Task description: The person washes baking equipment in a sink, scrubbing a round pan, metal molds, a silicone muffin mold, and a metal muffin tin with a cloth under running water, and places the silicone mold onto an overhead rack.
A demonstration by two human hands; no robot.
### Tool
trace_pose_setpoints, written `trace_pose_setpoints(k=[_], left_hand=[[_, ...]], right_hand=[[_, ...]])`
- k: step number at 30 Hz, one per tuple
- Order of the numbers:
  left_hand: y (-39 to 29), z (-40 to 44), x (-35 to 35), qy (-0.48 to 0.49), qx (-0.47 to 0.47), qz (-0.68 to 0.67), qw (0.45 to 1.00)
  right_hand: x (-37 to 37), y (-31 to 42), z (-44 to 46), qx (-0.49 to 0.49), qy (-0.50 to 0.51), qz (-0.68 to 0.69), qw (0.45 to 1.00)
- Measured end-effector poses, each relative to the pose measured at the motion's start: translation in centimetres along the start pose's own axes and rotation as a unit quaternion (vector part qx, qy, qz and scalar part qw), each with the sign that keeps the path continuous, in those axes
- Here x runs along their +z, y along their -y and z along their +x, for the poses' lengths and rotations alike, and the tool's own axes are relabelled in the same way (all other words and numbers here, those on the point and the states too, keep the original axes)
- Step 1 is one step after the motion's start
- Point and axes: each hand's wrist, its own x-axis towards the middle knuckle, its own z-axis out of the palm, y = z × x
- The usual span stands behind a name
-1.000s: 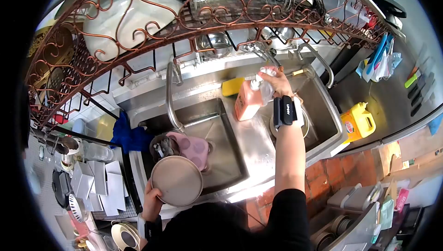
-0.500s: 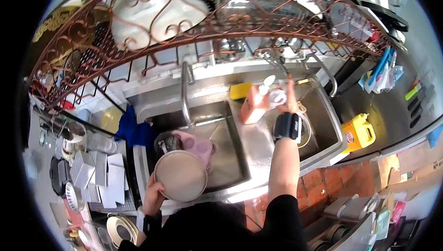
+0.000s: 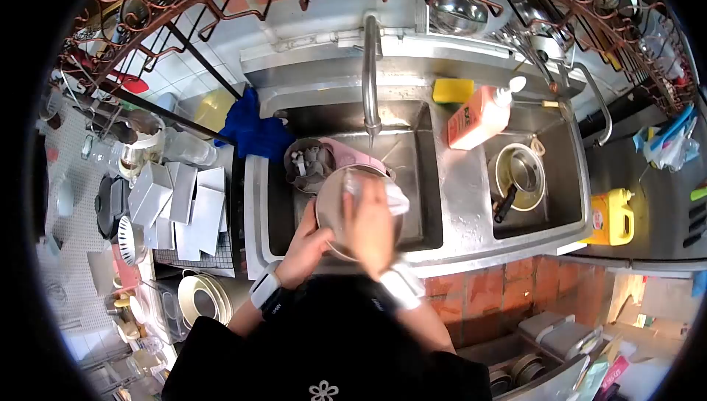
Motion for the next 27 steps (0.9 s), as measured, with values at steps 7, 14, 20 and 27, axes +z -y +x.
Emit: trace_pose_setpoints(k=[7, 14, 20, 27], left_hand=[[0.0, 0.5, -3.1, 0.019, -0.032, -0.12, 0.992], [-0.9, -0.5, -2.3, 0.007, -0.03, -0.098, 0.995], [-2.0, -0.5, -1.4, -0.002, -0.017, -0.131, 0.991], [-1.9, -0.9, -1.2, -0.017, 0.004, -0.048, 0.999]], right_hand=[[0.1, 0.9, -0.5, -0.232, 0.17, 0.091, 0.954], [-1.0, -0.5, 2.0, -0.239, 0.112, -0.162, 0.951], [-1.4, -0.1, 2.0, -0.161, 0.099, 0.08, 0.979], [-0.4, 0.0, 1.2, -0.234, 0.019, -0.06, 0.97]])
